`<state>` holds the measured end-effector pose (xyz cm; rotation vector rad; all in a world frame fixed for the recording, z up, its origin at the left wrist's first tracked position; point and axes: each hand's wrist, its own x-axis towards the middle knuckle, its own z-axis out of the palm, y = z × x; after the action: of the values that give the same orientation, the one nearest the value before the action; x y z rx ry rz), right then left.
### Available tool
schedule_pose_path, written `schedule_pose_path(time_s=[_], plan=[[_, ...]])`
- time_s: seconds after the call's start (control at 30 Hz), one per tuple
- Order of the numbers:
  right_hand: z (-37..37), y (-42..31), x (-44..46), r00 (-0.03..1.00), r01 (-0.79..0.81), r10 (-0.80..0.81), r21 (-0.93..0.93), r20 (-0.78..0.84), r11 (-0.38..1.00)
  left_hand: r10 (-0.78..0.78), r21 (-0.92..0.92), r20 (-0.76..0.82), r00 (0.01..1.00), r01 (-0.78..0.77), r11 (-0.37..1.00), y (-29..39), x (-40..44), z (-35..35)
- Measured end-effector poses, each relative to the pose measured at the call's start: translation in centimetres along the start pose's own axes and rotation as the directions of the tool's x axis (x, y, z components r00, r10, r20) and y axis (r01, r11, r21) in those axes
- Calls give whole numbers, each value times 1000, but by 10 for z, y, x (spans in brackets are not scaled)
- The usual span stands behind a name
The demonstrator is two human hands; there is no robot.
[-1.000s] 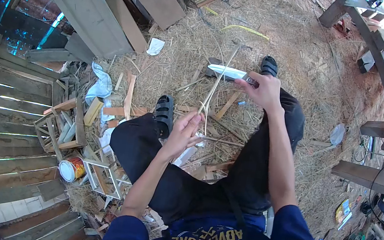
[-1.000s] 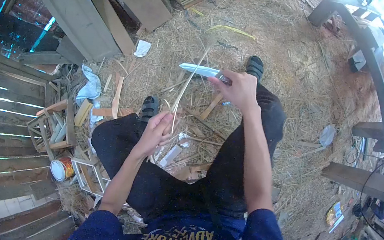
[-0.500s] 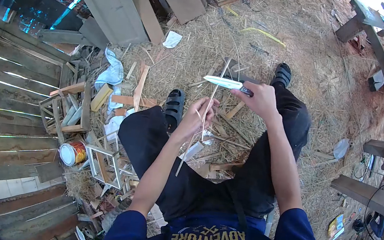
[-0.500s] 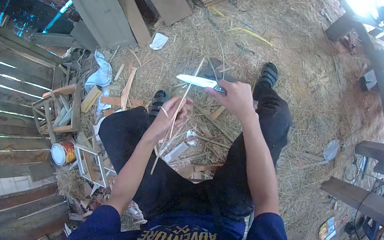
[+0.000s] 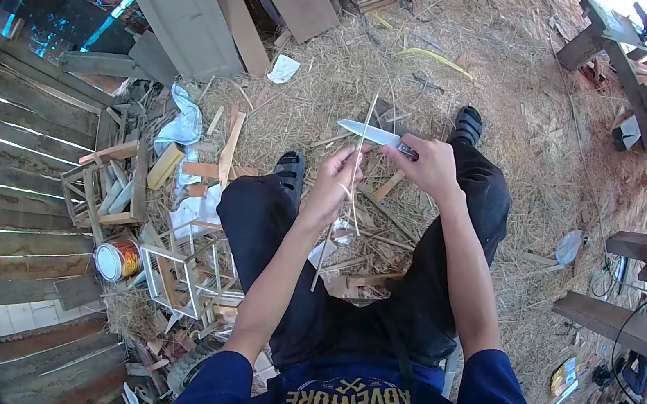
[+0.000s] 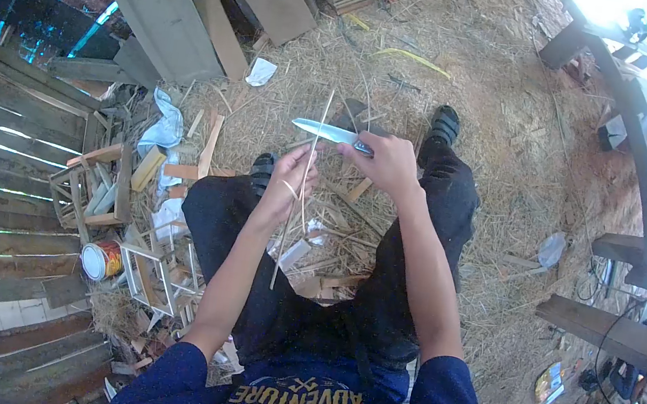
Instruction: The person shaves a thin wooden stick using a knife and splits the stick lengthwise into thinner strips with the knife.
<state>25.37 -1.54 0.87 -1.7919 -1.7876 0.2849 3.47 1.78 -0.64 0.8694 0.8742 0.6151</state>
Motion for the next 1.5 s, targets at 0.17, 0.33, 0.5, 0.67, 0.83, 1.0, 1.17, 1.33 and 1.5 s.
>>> schedule_pose_path(time_s=[0.17,0.33,0.5,0.67,0.83,1.0,1.17,1.33,1.5], plan=[[3,8,-6,999,23,-23,9,45,1000,-5,9,15,1000,5,1000,-6,-4,-1],[-4,-2,-10,978,149,-144,-24,148,988,-29,139,21,999,26,990,-15,-7,0],[-2,3,-13,976,215,-214,-35,24,976,-15,184,59,998,4,983,-18,-20,10],[-7,-1,-16,974,226,-224,-93,31,970,-27,198,61,998,15,980,-6,-37,14],[-27,13,-16,973,191,-202,-99,-111,977,-105,219,90,990,83,972,6,-45,10],[-39,39,-22,992,71,-88,-185,-86,980,-118,198,130,985,91,976,3,-47,4],[-27,33,-17,998,23,-33,-179,-53,983,-172,194,83,982,154,969,4,-44,-2],[-15,20,-3,994,-88,90,-42,61,995,-222,51,109,969,218,975,13,-38,-9],[0,26,5,939,-306,212,374,271,875,-227,37,68,971,225,974,18,-33,-2]])
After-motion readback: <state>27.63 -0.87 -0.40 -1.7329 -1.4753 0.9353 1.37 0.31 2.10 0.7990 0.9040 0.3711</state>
